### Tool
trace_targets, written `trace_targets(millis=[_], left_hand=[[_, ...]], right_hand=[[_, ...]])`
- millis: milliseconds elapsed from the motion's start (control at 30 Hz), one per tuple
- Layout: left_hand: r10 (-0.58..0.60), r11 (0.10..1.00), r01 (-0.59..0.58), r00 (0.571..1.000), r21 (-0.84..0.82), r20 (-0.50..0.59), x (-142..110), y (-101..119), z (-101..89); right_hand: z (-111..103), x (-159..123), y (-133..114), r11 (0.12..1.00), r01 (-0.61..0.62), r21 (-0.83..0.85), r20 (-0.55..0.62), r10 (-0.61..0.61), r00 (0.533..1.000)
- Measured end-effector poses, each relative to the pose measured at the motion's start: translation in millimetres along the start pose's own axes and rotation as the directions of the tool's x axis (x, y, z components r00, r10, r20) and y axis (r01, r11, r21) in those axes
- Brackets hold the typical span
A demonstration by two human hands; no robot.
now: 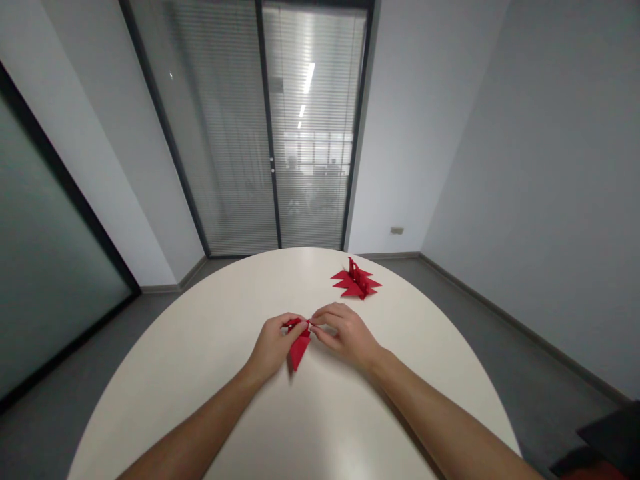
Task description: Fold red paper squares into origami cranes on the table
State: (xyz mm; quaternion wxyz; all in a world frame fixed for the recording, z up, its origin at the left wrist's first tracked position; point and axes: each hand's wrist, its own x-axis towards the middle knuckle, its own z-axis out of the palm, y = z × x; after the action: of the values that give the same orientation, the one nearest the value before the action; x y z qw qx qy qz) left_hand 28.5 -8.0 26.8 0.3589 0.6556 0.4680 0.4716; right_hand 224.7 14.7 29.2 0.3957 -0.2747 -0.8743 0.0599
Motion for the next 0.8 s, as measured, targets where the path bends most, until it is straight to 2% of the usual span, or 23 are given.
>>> trace_targets(millis=[133, 367, 567, 800], left_hand=[[-0.016, 1.0, 0.016, 1.0, -0.008, -0.005, 0.2, 0.7, -0.2], [-0.006, 1.0, 0.006, 0.999, 0.014, -0.033, 0.3, -4.7, 0.4], [0.008, 1.0, -0.007, 1.0, 0.03, -0.029, -1.0, -2.1, 0.0], [0.048, 0.997, -0.046, 0.998, 0.061, -0.037, -0.8, -4.3, 1.3]], right_hand=[[1.9, 0.8, -3.8, 0.981, -0.14, 0.137, 0.001, 0.141, 0.99], [9.7, 2.3, -7.2, 0.881, -0.351, 0.318, 0.026, 0.362, 0.932], [10.5, 3.5, -7.5, 0.853, -0.396, 0.339, 0.079, 0.394, 0.916], [8.2, 3.4, -5.2, 0.821, -0.386, 0.42, 0.067, 0.397, 0.916]])
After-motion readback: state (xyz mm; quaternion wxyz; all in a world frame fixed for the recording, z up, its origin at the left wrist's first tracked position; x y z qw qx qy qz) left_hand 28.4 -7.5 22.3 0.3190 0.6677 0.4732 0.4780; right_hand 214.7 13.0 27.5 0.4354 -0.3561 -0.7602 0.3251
